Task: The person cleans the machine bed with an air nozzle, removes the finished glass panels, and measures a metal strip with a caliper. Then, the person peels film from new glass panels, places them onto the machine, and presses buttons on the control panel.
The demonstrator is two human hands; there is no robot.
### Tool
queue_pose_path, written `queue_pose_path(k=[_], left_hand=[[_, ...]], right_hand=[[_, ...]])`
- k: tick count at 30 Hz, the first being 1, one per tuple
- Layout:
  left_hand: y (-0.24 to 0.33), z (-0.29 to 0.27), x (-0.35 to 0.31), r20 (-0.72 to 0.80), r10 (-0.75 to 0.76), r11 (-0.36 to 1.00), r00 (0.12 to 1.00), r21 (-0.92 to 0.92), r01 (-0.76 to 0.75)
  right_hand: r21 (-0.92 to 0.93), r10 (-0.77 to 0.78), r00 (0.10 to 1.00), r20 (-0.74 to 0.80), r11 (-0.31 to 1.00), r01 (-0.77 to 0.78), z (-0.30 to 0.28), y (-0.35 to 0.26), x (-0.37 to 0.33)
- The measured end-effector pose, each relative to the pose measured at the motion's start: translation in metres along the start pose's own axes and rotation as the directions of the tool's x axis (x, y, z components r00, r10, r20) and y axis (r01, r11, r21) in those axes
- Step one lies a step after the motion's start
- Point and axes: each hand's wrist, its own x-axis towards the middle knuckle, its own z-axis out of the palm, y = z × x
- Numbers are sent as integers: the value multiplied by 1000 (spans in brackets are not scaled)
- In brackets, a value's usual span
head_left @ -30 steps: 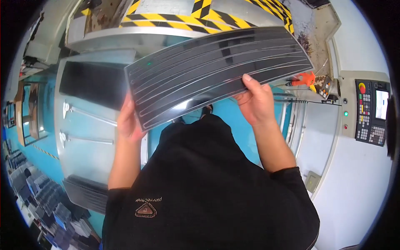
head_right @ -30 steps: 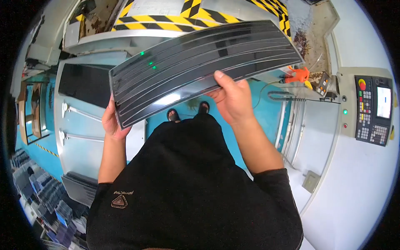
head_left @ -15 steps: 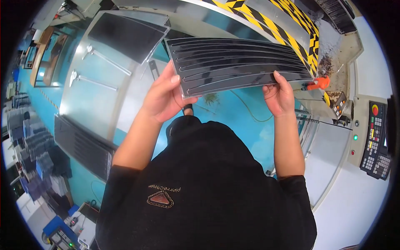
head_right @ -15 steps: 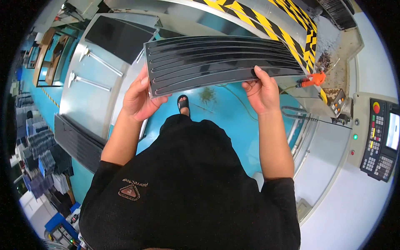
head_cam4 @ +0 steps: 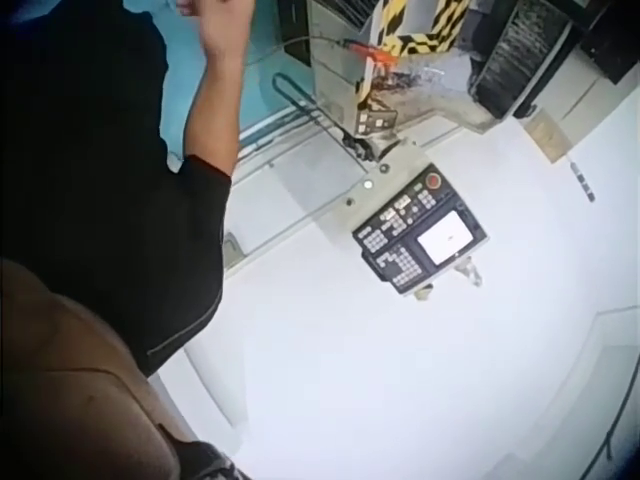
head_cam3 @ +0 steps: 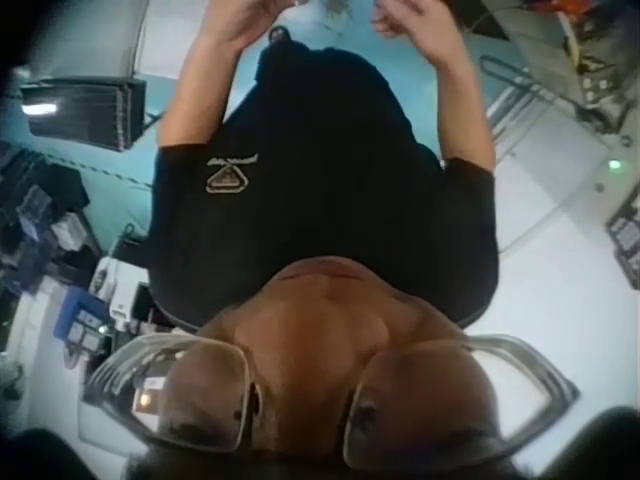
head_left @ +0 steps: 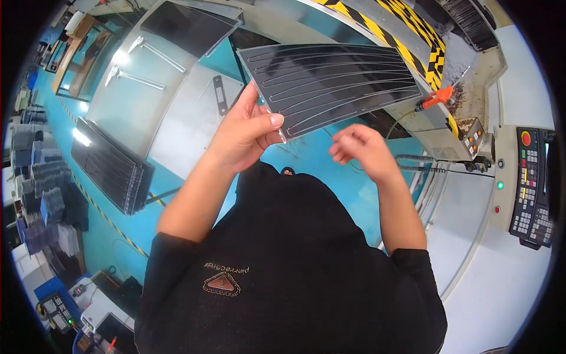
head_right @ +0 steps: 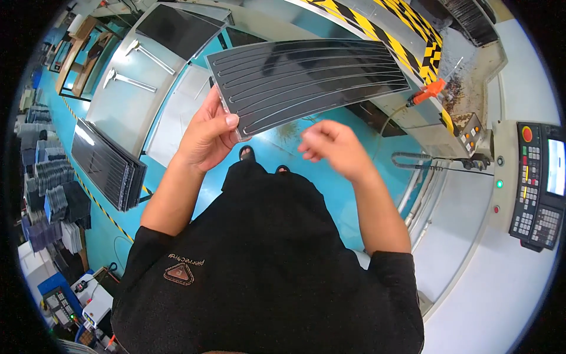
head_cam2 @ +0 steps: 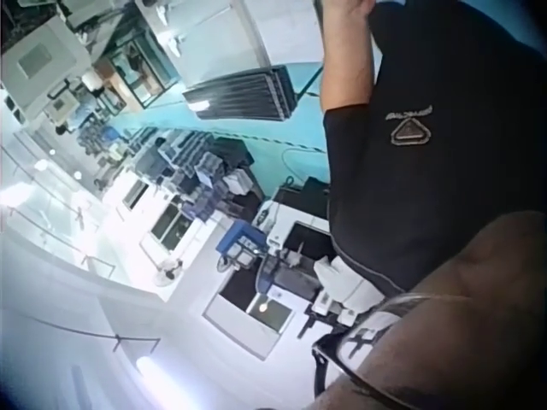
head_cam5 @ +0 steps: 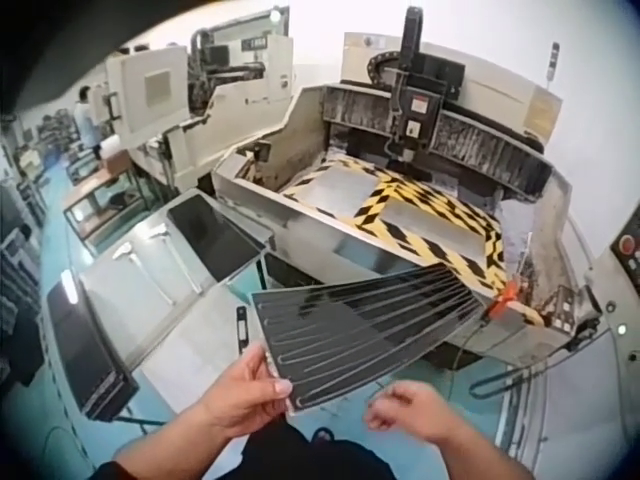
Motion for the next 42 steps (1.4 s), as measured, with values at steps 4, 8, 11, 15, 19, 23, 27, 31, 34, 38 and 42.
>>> queue_pose_path(k=[4, 8, 11, 15, 19, 23, 27, 31, 34, 38, 42], left_hand=[[-7, 11, -5, 13, 7, 998, 1000, 56, -8], [-14, 19, -7, 11, 9, 998, 1000, 55, -9], [-15, 31, -9, -9, 8, 1000, 1000, -18, -9], [-18, 26, -9, -2, 17, 998, 1000, -62, -18], [-18, 31, -8, -9, 21, 992, 1000, -127, -22], [-17, 32, -8, -30, 11, 989, 999, -146, -15], [-16, 31, -8, -16, 24, 987, 1000, -159, -26], [-12, 34, -5, -18, 20, 982, 1000, -189, -23], [-12, 32, 0, -43, 22, 978, 999, -204, -30], [-5, 35, -2, -26, 28, 978, 999, -208, -33], [-1, 31, -2, 50, 66, 987, 997, -152, -58]], right_hand=[[-768, -675, 689, 266, 283, 574, 47, -47, -32], [-803, -695, 540, 474, -90, 590, 64, -66, -21], [-806, -731, 485, 480, -149, 573, 59, -52, -8], [-803, -766, 445, 463, -150, 577, 59, -48, -3], [-806, -772, 447, 451, -138, 576, 59, -50, -4], [-814, -769, 487, 413, -71, 577, 59, -51, -3], [-816, -772, 506, 385, -29, 577, 59, -53, -1], [-819, -740, 576, 347, 60, 571, 62, -62, -4], [-823, -716, 602, 355, 66, 564, 63, -70, -2], [-820, -669, 641, 378, 79, 566, 66, -83, -3], [-816, -657, 635, 407, 52, 576, 71, -89, -5]])
